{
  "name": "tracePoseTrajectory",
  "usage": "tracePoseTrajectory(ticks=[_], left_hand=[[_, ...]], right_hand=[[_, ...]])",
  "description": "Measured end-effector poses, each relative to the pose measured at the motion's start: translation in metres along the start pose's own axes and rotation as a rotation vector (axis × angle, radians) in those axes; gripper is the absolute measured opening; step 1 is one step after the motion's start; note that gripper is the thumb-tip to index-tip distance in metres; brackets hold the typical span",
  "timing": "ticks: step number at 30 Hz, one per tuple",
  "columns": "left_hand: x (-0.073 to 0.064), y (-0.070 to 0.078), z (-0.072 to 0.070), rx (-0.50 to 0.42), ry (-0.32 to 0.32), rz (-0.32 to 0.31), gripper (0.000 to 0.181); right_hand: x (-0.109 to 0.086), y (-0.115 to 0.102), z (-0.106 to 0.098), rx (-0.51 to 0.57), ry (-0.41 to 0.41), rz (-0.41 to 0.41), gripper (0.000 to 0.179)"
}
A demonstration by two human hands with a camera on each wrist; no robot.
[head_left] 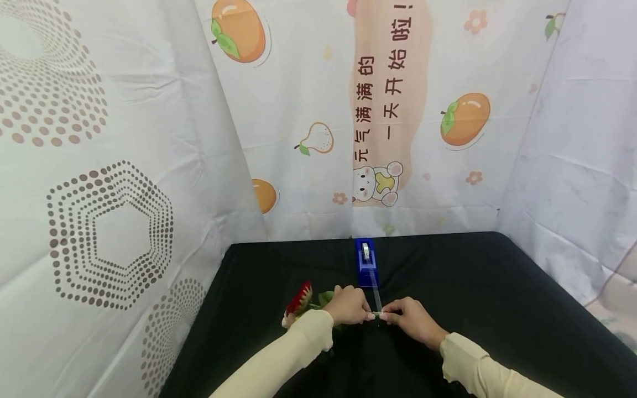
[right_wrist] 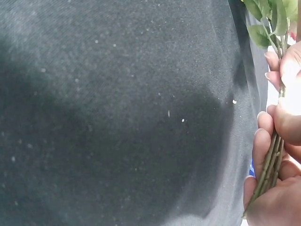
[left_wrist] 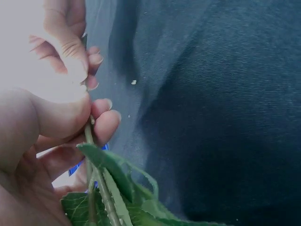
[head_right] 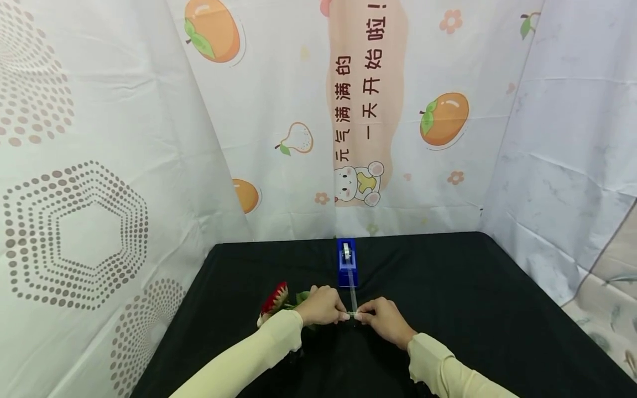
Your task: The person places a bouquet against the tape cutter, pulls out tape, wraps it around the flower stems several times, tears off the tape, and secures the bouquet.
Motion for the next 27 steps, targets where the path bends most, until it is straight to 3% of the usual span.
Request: tracePoseTrajectory(ticks=[12,21,27], left_hand=[[-0.005,0.018,-0.003,0.306,0.184,0.156,0.016],[-0.015,0.035,-0.003,0.601,0.381,0.346,0.015],[-0.021,0.040,0.007,0.737,0.430,0.409,0.019]], right_hand=[[0.000,0.009,0.001,0.015,-0.038,0.088,0.017],[0.001,0.008,0.007,0.091,-0.104,0.130,0.034],[-0.001,0.009,0.011,0.082,-0.109,0.137,0.028]])
Point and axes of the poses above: each hand's wrist, its own x-axis towards the middle knuckle, its own z-axis out of the palm, y = z × x, the point moved 10 cm from there along x, towards the middle knuckle, and after that the axes turned 3 degrees about -z, right-handed, at the moved point
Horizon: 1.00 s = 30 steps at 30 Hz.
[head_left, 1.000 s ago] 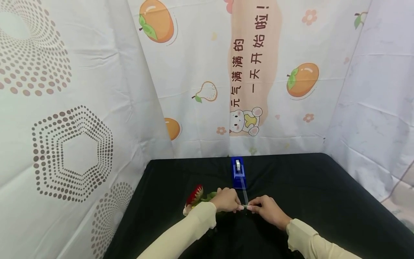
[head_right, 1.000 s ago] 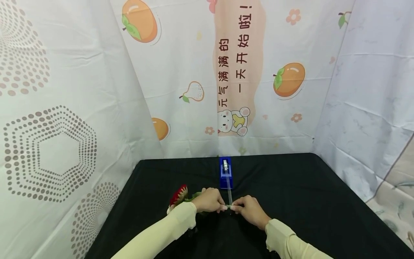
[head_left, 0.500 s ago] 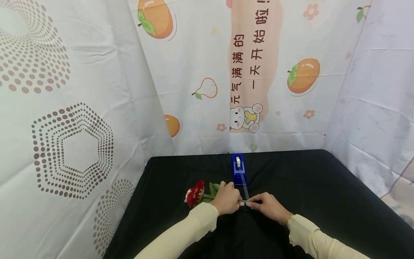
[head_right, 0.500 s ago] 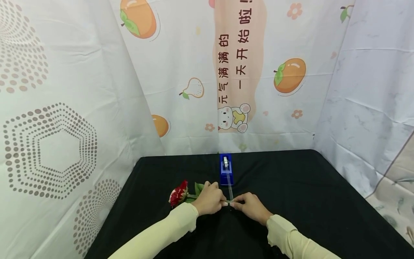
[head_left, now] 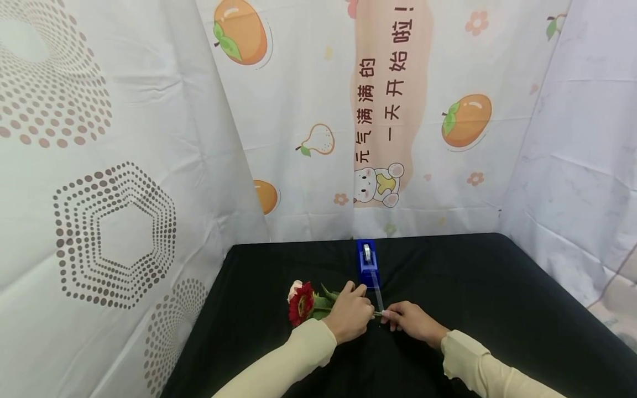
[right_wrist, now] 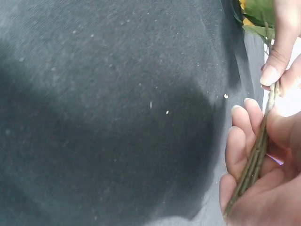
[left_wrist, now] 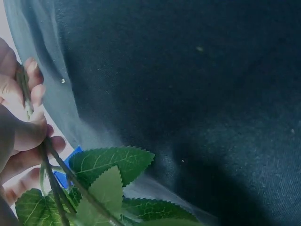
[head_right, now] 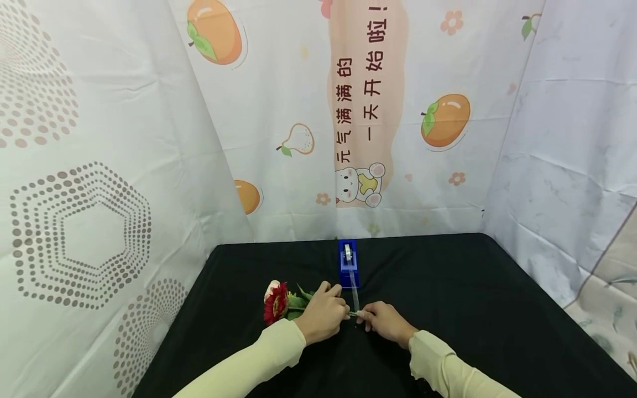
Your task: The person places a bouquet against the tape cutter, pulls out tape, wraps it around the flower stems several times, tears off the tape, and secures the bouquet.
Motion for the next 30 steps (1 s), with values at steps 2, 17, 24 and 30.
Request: tracePoseTrajectory(ticks=[2,17,24,30], left_hand=[[0.000,0.004,0.001,0.038,-0.008,0.021,0.019],[0.009,-0.002,0.007,-0.051,-0.146,-0.059,0.024],[0.012,-0.032,0.025,-0.460,-0.378,-0.292,0.035],[0.005,-0.042,0.030,-0.589,-0.491,-0.401,0.040]], right_hand=[[0.000,0.000,-0.001,-0.019,0.016,0.000,0.026],[-0.001,-0.011,-0.014,-0.107,0.130,-0.071,0.015],[-0.003,-0.008,-0.020,-0.125,0.185,-0.080,0.008],[-0.001,-0.007,-0.022,-0.174,0.220,-0.111,0.006]])
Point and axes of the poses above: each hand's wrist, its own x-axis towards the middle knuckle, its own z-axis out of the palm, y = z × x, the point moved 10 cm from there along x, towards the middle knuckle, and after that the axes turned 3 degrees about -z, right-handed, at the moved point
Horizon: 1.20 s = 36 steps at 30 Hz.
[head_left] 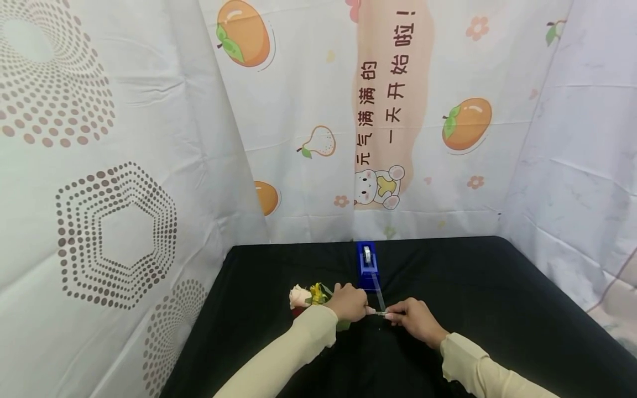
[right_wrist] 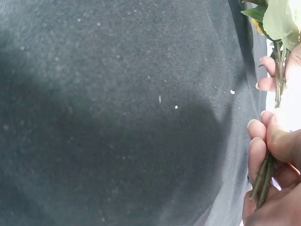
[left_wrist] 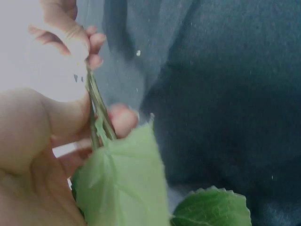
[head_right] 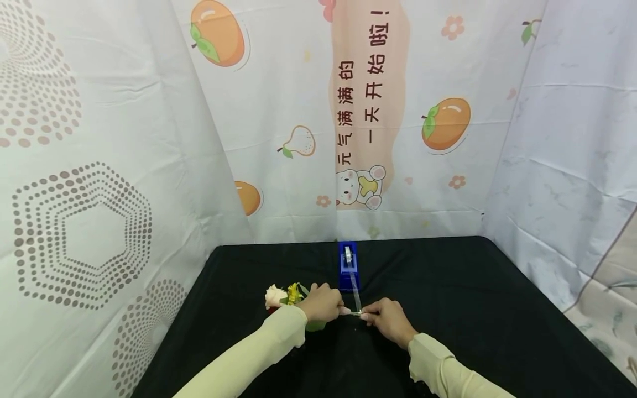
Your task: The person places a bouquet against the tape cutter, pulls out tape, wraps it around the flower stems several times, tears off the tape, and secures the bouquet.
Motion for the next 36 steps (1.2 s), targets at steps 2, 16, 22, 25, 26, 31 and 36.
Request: tracePoseTrajectory(ticks=[2,16,22,25,26,31,36], left_hand=[[-0.002,-0.001,0.000,0.023,-0.004,-0.021,0.042],[-0.001,0.005,-0.007,0.129,0.199,0.044,0.027],[-0.006,0.013,-0.009,0.275,0.321,0.112,0.033],[-0.010,0.018,-0.009,0.357,0.372,0.138,0.034],[-0.011,0.019,-0.010,0.382,0.388,0.144,0.034],[-0.016,0.029,-0.011,0.471,0.446,0.188,0.028],[-0.018,0.038,-0.006,0.592,0.476,0.255,0.021]], right_hand=[[0.000,-0.001,0.001,-0.014,0.005,-0.016,0.005],[-0.001,-0.001,-0.003,-0.062,0.051,-0.004,0.006],[-0.003,0.006,0.001,-0.041,0.034,0.081,0.006],[-0.003,0.007,0.004,-0.017,0.004,0.103,0.015],[-0.002,0.007,0.005,-0.017,-0.003,0.102,0.019],[0.003,0.007,0.002,-0.066,0.003,0.078,0.030],[0.005,0.007,0.003,-0.084,-0.017,0.086,0.029]])
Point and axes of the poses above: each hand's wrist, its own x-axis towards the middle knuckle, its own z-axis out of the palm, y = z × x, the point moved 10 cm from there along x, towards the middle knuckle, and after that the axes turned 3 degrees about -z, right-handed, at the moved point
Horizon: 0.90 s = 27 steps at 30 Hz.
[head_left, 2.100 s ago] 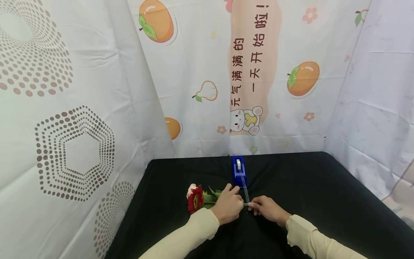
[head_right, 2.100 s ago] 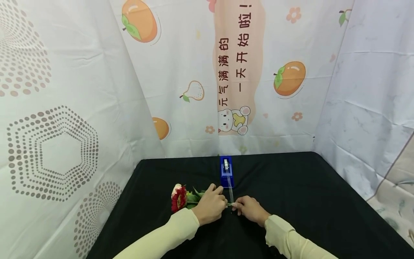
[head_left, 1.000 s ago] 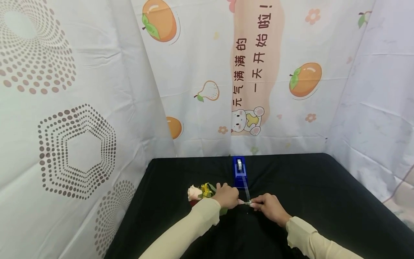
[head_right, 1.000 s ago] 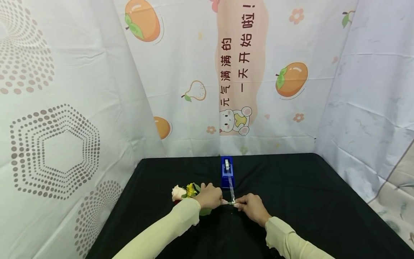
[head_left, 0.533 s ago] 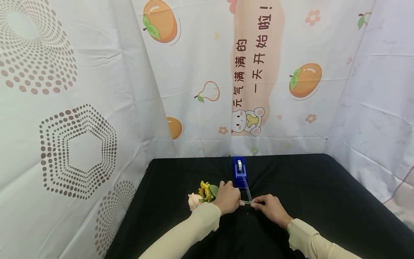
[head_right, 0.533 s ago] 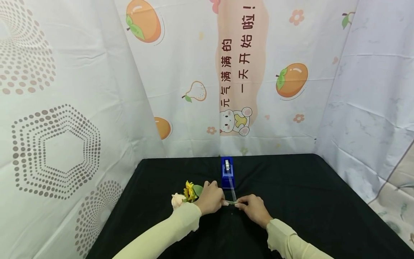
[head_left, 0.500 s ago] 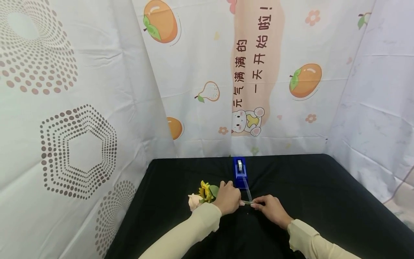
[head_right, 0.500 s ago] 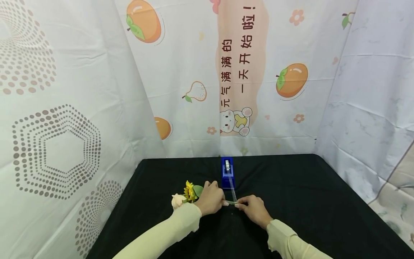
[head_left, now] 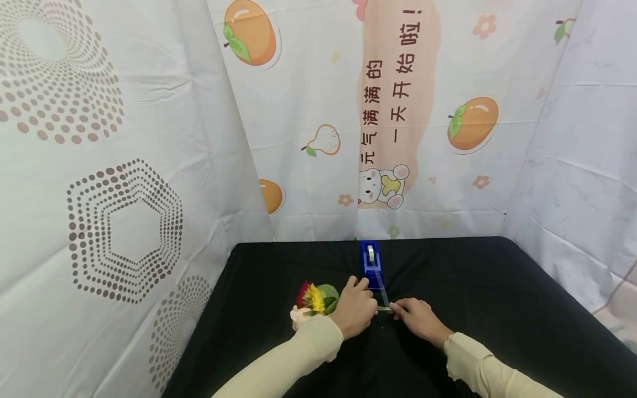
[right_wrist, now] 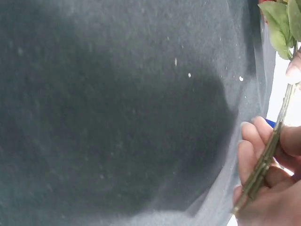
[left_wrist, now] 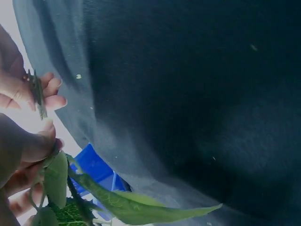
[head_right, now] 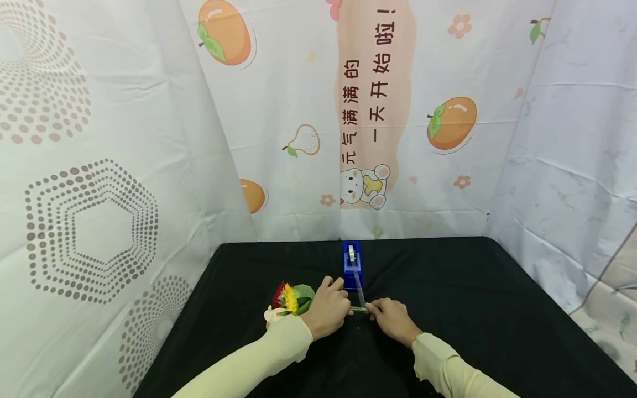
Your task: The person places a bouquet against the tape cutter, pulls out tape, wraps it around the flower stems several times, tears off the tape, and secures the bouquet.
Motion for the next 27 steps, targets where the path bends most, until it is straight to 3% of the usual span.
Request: tracePoseTrajectory(ticks=[9,13,18,27], left_hand=[[-0.005,0.013,-0.006,0.117,0.105,0.111,0.021],[-0.005,0.014,-0.004,0.094,0.084,0.124,0.020],[-0.001,0.005,0.005,-0.041,-0.035,0.061,0.033],[0.005,-0.026,0.041,-0.546,-0.383,-0.193,0.053]], right_hand=[[0.002,0.010,0.009,0.170,-0.075,0.097,0.026],[0.003,0.012,0.006,0.193,-0.065,0.112,0.023],[0.003,0.009,0.001,0.172,-0.046,0.089,0.021],[0.002,0.007,-0.003,0.147,0.000,0.045,0.017]])
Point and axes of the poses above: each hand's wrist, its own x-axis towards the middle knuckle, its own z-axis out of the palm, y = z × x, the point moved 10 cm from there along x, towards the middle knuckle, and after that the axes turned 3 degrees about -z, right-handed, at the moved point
